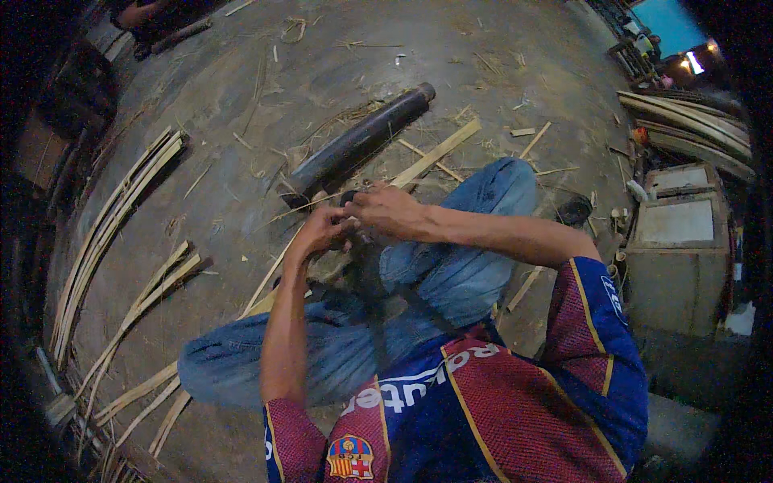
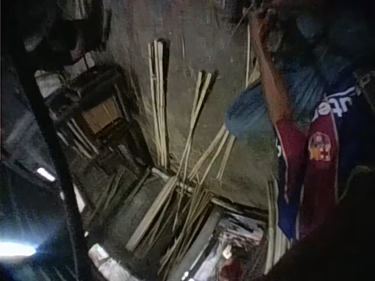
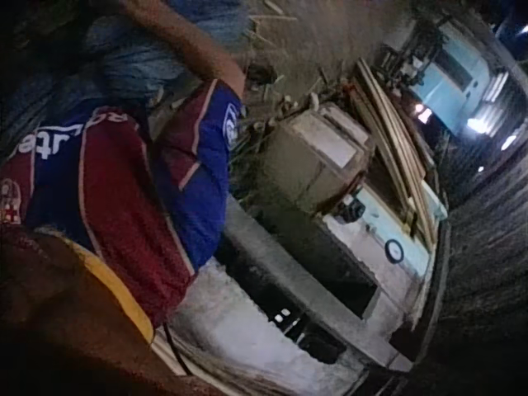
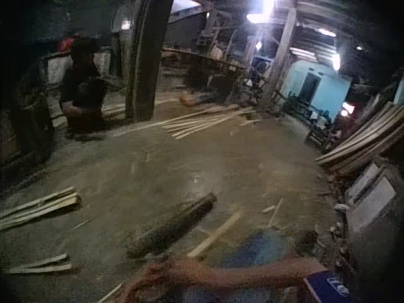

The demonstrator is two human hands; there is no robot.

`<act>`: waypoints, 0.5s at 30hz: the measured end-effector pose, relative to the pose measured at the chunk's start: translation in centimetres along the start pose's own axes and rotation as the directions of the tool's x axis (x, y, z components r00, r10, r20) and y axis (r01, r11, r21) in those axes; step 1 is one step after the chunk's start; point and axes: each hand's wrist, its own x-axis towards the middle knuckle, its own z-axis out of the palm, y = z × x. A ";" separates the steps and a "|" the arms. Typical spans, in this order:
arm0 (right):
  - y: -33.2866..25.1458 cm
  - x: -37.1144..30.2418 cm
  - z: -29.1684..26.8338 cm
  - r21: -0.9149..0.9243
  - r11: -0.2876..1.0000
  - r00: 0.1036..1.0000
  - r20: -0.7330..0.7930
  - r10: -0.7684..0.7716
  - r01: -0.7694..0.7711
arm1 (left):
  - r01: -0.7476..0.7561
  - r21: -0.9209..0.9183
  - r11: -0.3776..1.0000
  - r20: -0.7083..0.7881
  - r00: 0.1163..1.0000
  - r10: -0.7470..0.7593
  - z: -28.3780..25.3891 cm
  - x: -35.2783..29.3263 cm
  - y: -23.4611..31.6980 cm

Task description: The person sits on the floor and uses a knife to split long bamboo strips into thinner pieces. They hold the bamboo against a cylindrical support and repeatedly strike the knife with their hand to drive it through the material, separating the strips.

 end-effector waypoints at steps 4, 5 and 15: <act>0.8 -0.6 -0.4 -0.003 0.999 0.999 0.040 0.032 -0.032 | 0.108 -0.095 0.990 0.022 0.994 -0.107 0.9 -0.5 2.4; 0.8 -0.6 -0.4 0.000 1.000 1.000 -0.010 -0.005 0.005 | 0.107 -0.120 0.987 0.014 0.994 -0.106 1.2 -0.5 2.5; 1.1 0.1 -1.7 -0.087 0.994 0.993 -0.094 -0.070 0.062 | 0.010 0.076 0.997 -0.188 0.982 0.005 2.7 0.3 1.5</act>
